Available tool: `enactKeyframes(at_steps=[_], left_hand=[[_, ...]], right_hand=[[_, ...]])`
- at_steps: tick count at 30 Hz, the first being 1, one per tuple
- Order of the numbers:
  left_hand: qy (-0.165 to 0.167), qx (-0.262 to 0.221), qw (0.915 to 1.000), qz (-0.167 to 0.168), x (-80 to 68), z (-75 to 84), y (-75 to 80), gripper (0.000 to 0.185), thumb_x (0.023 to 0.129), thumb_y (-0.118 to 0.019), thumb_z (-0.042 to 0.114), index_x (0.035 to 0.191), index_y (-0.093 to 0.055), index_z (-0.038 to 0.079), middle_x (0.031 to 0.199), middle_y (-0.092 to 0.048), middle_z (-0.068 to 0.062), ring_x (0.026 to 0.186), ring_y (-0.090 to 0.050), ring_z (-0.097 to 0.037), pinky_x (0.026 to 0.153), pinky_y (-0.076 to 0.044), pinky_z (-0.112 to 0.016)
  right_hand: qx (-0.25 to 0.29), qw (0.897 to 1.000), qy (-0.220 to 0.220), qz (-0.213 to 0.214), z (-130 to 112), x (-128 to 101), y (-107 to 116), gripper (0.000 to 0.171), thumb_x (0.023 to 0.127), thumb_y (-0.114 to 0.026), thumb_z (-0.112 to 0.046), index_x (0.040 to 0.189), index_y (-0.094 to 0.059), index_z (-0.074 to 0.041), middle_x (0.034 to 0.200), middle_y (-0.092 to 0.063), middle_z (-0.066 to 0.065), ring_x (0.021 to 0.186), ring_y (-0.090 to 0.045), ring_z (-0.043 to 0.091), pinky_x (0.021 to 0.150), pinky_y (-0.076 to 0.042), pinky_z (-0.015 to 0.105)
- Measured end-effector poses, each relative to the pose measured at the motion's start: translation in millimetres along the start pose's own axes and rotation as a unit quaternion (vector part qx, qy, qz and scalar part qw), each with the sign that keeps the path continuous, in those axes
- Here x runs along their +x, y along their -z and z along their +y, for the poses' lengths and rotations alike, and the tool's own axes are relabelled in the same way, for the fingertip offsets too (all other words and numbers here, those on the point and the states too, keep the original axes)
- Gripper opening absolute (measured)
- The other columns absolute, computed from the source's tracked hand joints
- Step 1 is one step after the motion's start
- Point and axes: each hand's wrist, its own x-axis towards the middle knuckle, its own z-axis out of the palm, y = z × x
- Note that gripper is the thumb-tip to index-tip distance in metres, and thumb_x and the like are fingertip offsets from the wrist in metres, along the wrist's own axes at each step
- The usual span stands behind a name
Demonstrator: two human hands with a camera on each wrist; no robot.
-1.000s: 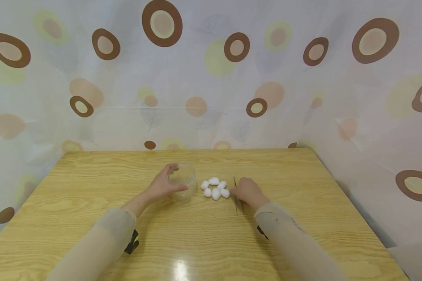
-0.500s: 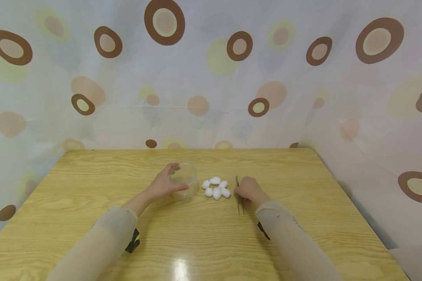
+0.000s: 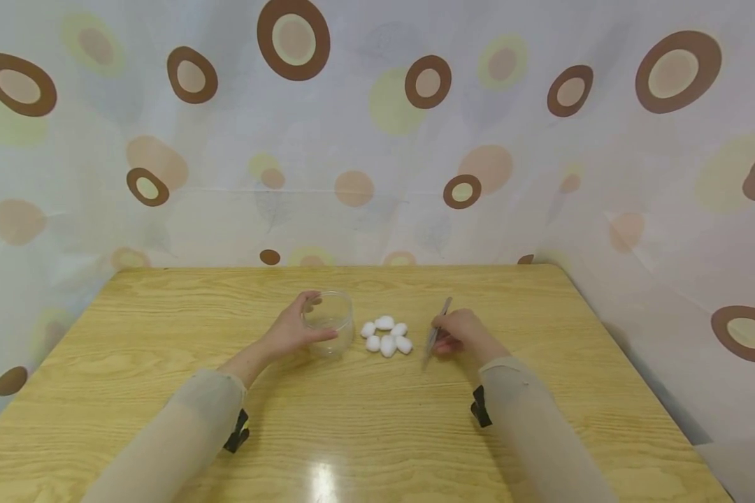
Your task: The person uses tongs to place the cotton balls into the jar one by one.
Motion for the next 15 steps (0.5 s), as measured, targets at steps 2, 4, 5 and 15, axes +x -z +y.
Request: enactKeyframes(at_steps=[2, 4, 5, 15], left_hand=[[0.0, -0.001, 1.0, 0.0, -0.1, -0.3, -0.2, 0.089, 0.076, -0.078, 0.031, 0.146, -0.026, 0.011, 0.15, -0.032, -0.012, 0.14, -0.026, -0.033, 0.105, -0.036, -0.05], [0.001, -0.001, 1.0, 0.0, 0.1, -1.0, -0.5, 0.089, 0.076, -0.078, 0.031, 0.146, -0.026, 0.011, 0.15, -0.033, -0.012, 0.14, -0.026, -0.033, 0.104, -0.037, -0.05], [0.0, 0.0, 1.0, 0.001, 0.1, -0.9, -0.5, 0.089, 0.076, -0.078, 0.031, 0.146, -0.026, 0.011, 0.15, -0.033, -0.011, 0.14, -0.027, -0.033, 0.104, -0.038, -0.05], [0.001, 0.002, 1.0, 0.001, 0.8, -0.9, -0.2, 0.089, 0.077, -0.077, 0.03, 0.146, -0.025, 0.01, 0.15, -0.033, -0.012, 0.14, -0.027, -0.034, 0.103, -0.039, -0.049]], right_hand=[[0.05, 0.999, -0.005, -0.004, 0.0, -0.6, 3.4, 0.03, 0.093, -0.049, -0.014, 0.113, -0.047, 0.009, 0.076, -0.057, 0.004, 0.06, -0.063, 0.009, 0.06, -0.055, 0.022], [0.095, 0.995, -0.01, -0.004, 0.1, -0.2, 6.1, 0.028, 0.093, -0.048, -0.012, 0.113, -0.046, 0.007, 0.075, -0.057, 0.004, 0.06, -0.063, 0.01, 0.06, -0.055, 0.022], [0.113, 0.994, -0.013, -0.004, 0.0, -0.1, 7.3, 0.028, 0.093, -0.048, -0.012, 0.114, -0.045, 0.006, 0.074, -0.057, 0.003, 0.06, -0.064, 0.01, 0.06, -0.055, 0.023], [0.217, 0.976, -0.003, -0.031, 2.7, 1.4, 17.4, 0.012, 0.096, -0.042, -0.009, 0.1, -0.048, 0.001, 0.07, -0.064, 0.005, 0.063, -0.067, 0.012, 0.063, -0.056, 0.022]])
